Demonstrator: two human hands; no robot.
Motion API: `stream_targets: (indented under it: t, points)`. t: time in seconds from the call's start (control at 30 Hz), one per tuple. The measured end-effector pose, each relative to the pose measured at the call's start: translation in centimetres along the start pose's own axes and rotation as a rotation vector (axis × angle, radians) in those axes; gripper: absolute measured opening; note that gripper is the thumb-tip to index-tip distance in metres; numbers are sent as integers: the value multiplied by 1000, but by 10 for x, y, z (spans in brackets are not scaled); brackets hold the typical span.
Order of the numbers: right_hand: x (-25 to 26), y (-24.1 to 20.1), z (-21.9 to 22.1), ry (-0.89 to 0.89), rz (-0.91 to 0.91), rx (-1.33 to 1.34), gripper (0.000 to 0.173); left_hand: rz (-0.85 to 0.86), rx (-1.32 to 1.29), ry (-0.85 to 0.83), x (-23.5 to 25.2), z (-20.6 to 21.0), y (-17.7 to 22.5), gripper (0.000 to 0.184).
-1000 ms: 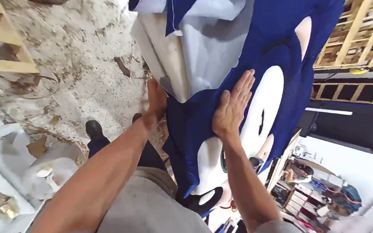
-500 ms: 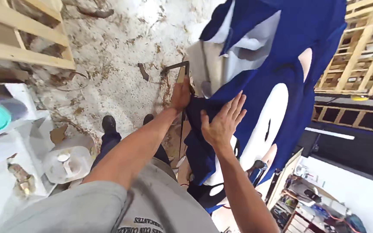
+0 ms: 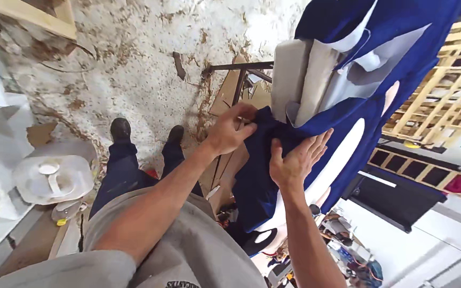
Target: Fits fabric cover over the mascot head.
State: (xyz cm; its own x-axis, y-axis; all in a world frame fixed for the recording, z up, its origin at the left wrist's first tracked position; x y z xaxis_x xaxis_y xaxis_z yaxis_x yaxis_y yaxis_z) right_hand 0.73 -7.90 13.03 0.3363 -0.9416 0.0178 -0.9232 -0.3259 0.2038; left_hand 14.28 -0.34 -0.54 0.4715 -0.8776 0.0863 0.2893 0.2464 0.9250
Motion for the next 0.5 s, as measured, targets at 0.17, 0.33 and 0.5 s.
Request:
stream_targets:
  t: [0.17,0.33,0.5]
  points:
    - [-3,1,0,-4,2,-10,103,76,169,-256,16,7,12,42]
    - [0,-1,0,5,-3,2,102,258,-4,-221,13,8,10,18]
    - [-2,2,0,7,5,1,103,175,-153,-180,7,8,6,23]
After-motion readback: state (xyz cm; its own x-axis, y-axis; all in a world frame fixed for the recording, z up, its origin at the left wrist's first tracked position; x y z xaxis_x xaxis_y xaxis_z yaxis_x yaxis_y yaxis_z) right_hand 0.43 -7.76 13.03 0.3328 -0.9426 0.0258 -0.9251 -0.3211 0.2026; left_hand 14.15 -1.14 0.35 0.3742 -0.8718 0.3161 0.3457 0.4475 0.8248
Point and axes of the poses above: each hand's wrist, its own x-axis towards the middle knuckle, its own z-axis out of the palm, y = z × x, the point moved 3 cm from there along x, towards the middle knuckle, and after that the axes turned 13 degrees about z, right-handed, at the moved point
